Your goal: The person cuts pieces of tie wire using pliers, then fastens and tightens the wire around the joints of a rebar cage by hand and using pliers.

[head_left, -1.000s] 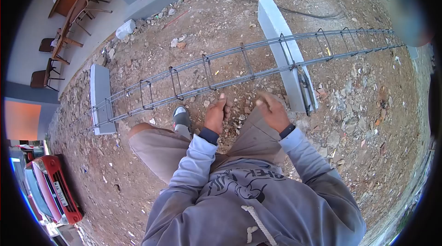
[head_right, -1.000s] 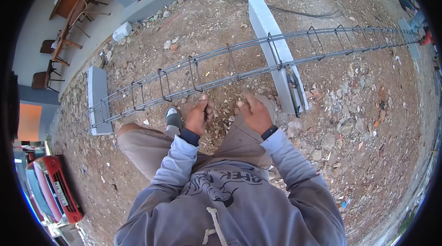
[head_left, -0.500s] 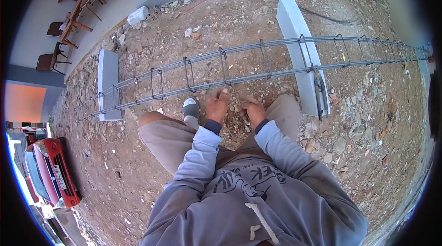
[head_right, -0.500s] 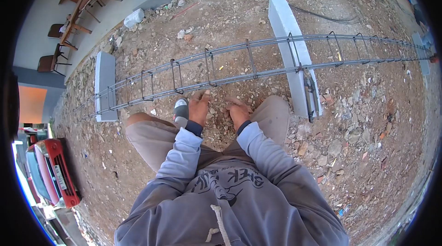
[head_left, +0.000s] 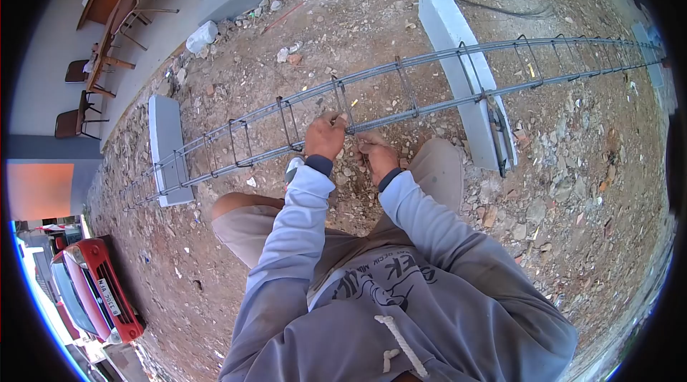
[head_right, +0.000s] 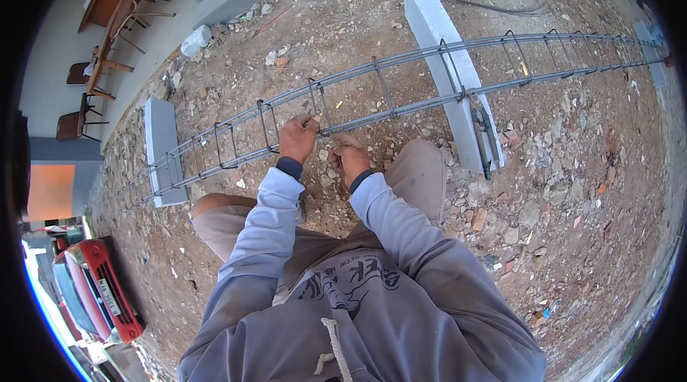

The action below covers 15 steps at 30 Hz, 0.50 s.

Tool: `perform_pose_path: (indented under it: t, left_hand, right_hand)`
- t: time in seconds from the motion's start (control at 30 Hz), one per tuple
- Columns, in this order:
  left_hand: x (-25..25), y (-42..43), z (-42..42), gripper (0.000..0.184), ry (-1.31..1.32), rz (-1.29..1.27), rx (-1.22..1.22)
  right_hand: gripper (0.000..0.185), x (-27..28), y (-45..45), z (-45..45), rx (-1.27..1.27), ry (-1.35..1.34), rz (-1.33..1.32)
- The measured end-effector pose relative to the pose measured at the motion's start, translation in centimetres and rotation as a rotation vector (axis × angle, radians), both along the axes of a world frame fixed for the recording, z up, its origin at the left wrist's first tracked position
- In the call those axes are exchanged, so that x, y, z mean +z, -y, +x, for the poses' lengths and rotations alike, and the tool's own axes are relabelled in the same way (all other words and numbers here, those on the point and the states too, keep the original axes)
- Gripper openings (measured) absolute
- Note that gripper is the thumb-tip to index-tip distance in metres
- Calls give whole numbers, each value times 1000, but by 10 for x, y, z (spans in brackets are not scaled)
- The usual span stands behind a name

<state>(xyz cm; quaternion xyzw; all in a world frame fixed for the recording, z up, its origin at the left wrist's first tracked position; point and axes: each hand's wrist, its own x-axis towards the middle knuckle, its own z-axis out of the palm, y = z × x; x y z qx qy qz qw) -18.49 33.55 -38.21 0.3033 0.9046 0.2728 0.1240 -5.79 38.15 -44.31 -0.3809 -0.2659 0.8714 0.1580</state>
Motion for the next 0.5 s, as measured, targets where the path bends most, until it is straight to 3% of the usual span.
perform_pose_path:
  t: [0.13,0.33,0.5]
  left_hand:
    - [15,-18,-5,30,-28,-207,-109]
    - [0,-38,-8,30,-164,-406,-203]
    - [6,-46,-16,28,-222,-469,-229]
  right_hand:
    - [35,-11,2,-5,-24,7,-17]
    - [28,-24,3,-17,-57,-34,-6]
    - [22,-17,8,-16,-62,1,-7]
